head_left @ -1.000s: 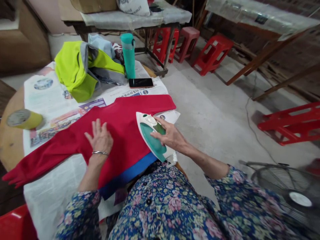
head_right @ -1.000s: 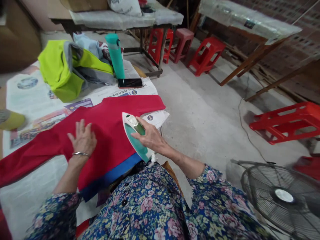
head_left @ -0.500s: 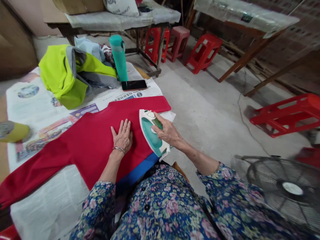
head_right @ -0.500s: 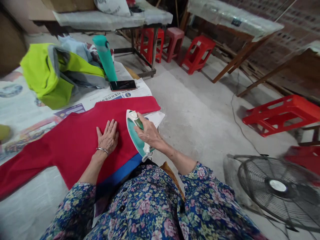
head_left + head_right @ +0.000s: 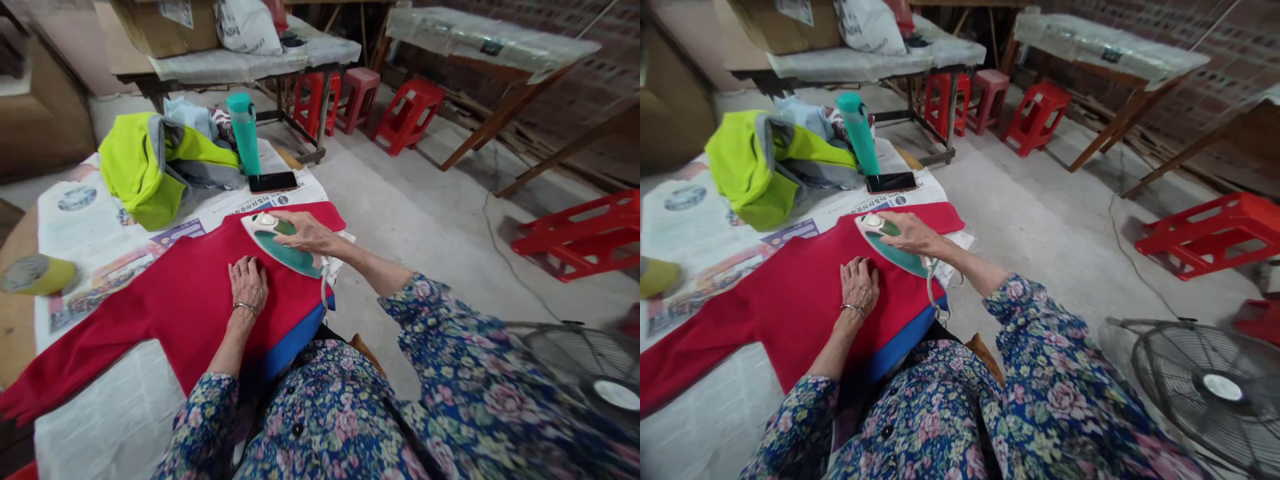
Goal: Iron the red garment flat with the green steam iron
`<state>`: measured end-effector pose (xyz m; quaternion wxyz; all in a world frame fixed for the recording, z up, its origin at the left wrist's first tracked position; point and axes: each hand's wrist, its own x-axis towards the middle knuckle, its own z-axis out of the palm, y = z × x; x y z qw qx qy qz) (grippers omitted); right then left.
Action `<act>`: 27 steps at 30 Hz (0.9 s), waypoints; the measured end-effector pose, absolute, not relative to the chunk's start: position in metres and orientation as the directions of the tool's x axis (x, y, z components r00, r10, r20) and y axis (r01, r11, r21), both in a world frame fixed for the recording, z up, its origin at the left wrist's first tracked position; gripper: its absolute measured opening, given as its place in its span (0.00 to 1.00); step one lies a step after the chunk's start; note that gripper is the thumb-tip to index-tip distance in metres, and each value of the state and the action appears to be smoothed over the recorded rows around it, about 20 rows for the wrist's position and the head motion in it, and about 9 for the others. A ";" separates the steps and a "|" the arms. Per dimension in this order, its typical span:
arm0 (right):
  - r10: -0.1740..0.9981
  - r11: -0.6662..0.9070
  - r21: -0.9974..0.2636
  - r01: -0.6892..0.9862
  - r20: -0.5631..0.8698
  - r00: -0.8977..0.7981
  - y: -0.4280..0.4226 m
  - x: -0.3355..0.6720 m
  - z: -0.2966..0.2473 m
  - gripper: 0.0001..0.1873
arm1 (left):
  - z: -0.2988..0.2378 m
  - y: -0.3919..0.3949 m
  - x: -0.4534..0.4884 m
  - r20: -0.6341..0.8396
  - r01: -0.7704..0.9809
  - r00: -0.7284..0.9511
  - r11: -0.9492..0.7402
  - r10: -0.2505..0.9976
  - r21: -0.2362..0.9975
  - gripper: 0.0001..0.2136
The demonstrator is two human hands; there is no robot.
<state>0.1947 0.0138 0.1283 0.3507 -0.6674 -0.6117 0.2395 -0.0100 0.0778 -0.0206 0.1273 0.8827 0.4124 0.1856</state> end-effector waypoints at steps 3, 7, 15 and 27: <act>1.000 0.003 -0.798 0.603 0.019 0.021 0.042 0.193 0.130 0.27 | -0.023 0.079 -0.011 0.249 0.670 0.582 -0.630 0.774 0.393 0.22; 0.997 -0.076 -0.815 0.575 -0.059 0.049 0.061 0.185 0.132 0.27 | -0.025 0.083 -0.014 0.262 0.666 0.590 -0.643 0.764 0.378 0.22; 0.950 -0.219 -0.766 0.605 -0.026 0.310 0.038 0.202 0.128 0.12 | -0.021 0.079 -0.014 0.249 0.685 0.589 -0.639 0.769 0.351 0.25; 0.825 -0.395 -0.691 0.605 0.021 0.564 -0.013 0.278 0.129 0.14 | -0.015 0.073 -0.010 0.221 0.695 0.580 -0.618 0.784 0.367 0.25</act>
